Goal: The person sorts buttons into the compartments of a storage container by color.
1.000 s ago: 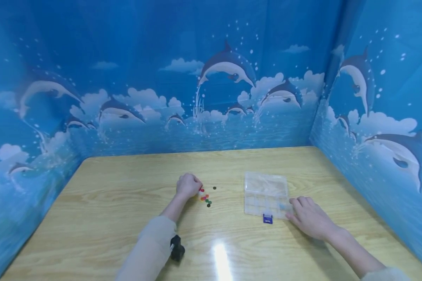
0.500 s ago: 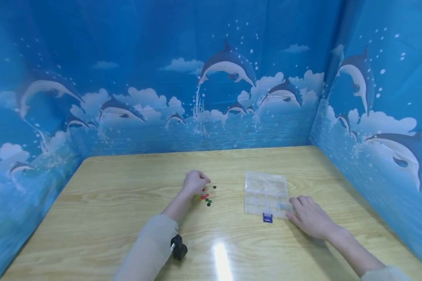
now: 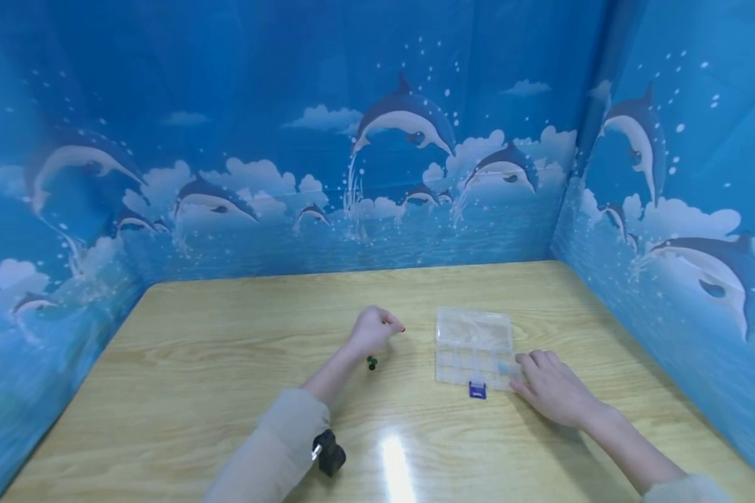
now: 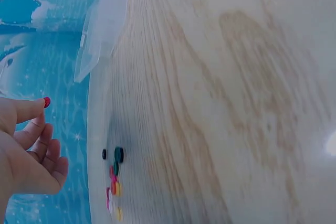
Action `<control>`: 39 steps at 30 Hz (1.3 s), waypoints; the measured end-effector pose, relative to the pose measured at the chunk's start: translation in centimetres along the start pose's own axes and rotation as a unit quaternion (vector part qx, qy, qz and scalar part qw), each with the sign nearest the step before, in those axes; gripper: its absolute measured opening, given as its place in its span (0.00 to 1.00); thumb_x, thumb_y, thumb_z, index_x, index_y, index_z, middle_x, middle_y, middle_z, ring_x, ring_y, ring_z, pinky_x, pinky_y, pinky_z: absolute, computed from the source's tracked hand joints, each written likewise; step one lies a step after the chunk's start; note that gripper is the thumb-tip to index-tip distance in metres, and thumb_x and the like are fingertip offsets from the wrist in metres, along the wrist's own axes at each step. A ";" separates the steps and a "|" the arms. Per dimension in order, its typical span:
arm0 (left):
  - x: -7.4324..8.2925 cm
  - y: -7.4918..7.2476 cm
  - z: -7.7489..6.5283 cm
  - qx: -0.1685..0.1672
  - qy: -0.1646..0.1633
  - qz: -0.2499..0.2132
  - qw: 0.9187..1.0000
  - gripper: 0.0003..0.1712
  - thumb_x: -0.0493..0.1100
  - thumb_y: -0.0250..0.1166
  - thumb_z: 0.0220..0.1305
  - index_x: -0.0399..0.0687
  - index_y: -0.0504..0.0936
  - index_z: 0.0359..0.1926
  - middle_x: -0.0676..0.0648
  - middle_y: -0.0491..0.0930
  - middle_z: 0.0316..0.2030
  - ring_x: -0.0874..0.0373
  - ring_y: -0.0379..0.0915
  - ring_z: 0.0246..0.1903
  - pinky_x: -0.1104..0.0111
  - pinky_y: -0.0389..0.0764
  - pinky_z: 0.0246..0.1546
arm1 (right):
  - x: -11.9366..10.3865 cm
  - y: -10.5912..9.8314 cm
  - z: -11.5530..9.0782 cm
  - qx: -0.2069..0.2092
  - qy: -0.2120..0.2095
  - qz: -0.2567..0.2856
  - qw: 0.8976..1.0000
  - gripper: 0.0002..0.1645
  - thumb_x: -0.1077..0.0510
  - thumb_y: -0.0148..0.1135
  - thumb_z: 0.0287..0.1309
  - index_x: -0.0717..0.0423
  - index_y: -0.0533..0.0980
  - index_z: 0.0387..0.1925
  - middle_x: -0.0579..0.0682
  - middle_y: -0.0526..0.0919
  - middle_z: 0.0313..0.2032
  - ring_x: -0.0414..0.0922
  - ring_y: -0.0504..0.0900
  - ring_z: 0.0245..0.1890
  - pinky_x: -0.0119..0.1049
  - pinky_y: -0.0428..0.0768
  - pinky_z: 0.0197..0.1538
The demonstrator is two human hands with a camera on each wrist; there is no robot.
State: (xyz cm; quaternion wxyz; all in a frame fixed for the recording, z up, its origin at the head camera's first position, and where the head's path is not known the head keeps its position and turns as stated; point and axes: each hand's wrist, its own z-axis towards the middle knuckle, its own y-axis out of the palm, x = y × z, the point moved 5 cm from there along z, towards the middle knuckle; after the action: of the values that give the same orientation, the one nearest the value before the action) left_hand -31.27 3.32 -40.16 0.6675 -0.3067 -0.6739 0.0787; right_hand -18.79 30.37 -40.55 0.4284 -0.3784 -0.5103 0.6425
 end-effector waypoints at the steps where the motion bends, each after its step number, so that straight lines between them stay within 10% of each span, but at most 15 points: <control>1: 0.2 0.2 -0.1 -0.002 0.002 0.004 1.000 0.09 0.41 0.61 0.62 0.40 0.84 0.34 0.46 0.79 0.30 0.62 0.55 0.13 0.71 0.61 0.13 | 0.0 0.0 0.0 0.000 0.000 0.000 1.000 0.27 0.53 0.60 0.57 0.71 0.69 0.49 0.62 0.74 0.41 0.60 0.72 0.45 0.54 0.72 0.47; 39: 6.0 9.2 -1.4 -0.039 0.095 -0.014 0.995 0.07 0.39 0.64 0.58 0.46 0.84 0.25 0.56 0.70 0.32 0.63 0.66 0.36 0.68 0.70 0.42 | 0.0 -0.1 -0.1 0.017 -0.007 -0.003 1.000 0.24 0.54 0.62 0.55 0.69 0.69 0.47 0.60 0.74 0.38 0.58 0.72 0.42 0.53 0.73 0.44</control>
State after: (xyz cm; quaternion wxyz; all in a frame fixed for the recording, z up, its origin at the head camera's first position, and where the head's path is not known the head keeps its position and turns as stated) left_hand -26.64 13.33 -39.69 0.7172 -0.3289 -0.6142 0.0131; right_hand -18.66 30.43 -40.49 0.4330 -0.3647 -0.5036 0.6526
